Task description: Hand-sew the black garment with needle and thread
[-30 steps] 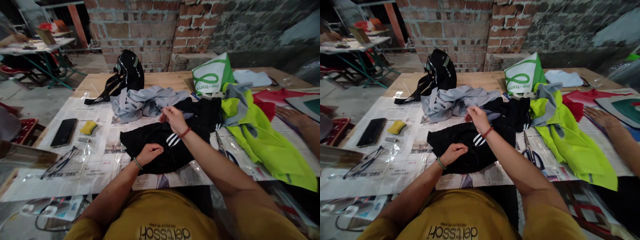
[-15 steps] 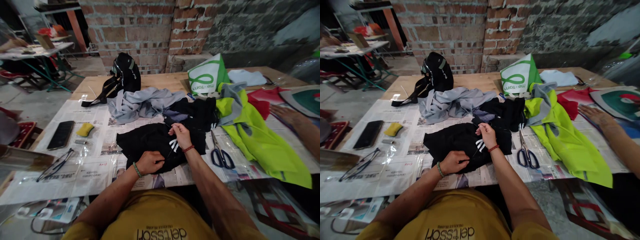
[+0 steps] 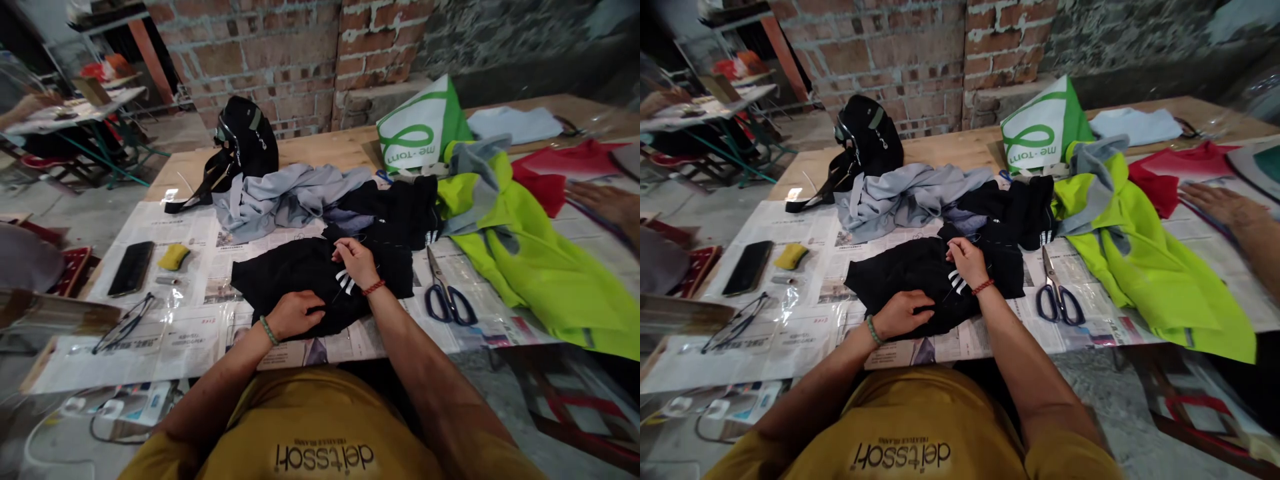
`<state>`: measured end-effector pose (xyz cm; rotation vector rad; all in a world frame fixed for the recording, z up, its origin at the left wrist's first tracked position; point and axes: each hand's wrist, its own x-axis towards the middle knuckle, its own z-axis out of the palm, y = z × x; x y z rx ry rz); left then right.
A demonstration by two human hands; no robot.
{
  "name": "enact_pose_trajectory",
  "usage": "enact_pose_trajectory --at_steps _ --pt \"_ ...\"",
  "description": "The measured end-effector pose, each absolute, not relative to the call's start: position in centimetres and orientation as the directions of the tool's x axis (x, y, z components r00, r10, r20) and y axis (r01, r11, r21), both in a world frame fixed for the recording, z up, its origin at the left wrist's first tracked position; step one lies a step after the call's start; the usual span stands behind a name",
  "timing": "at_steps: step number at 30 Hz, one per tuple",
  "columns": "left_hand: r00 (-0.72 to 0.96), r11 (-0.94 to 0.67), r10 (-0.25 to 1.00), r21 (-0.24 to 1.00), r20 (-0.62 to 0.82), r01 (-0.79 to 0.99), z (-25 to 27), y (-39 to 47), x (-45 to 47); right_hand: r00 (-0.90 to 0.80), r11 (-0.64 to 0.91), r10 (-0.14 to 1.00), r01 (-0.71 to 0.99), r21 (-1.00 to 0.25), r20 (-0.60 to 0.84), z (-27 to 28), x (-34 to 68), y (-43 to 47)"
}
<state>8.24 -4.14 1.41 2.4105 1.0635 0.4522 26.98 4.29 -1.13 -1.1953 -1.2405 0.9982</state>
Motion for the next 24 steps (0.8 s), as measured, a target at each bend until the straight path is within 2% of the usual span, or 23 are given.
enact_pose_trajectory --at_steps 5,8,13,18,21,24 --pt "0.680 -0.667 0.733 0.180 -0.016 0.723 3.7 -5.3 6.4 0.091 0.144 0.985 0.062 -0.988 0.149 -0.9 27.1 4.3" --pt "0.670 -0.667 0.742 0.069 -0.035 0.742 4.5 -6.4 4.1 0.088 0.144 0.985 0.064 -0.988 0.149 -1.0 27.2 4.3" --pt "0.581 -0.581 0.814 -0.027 -0.008 0.814 4.9 -7.4 -1.1 0.080 0.152 0.984 0.070 -0.986 0.158 -1.2 27.2 4.4" --pt "0.405 -0.404 0.914 -0.088 -0.015 0.910 5.5 -7.1 -6.0 0.074 0.159 0.984 0.075 -0.984 0.165 -1.1 27.2 4.3" --pt "0.251 -0.237 0.962 -0.125 0.109 0.963 6.1 -6.9 -6.8 0.077 0.145 0.986 0.067 -0.987 0.150 -1.1 27.2 4.4" --pt "0.186 -0.182 0.931 -0.041 0.314 0.982 6.4 -6.6 -5.4 0.082 0.127 0.988 0.064 -0.990 0.132 -1.3 27.1 4.5"
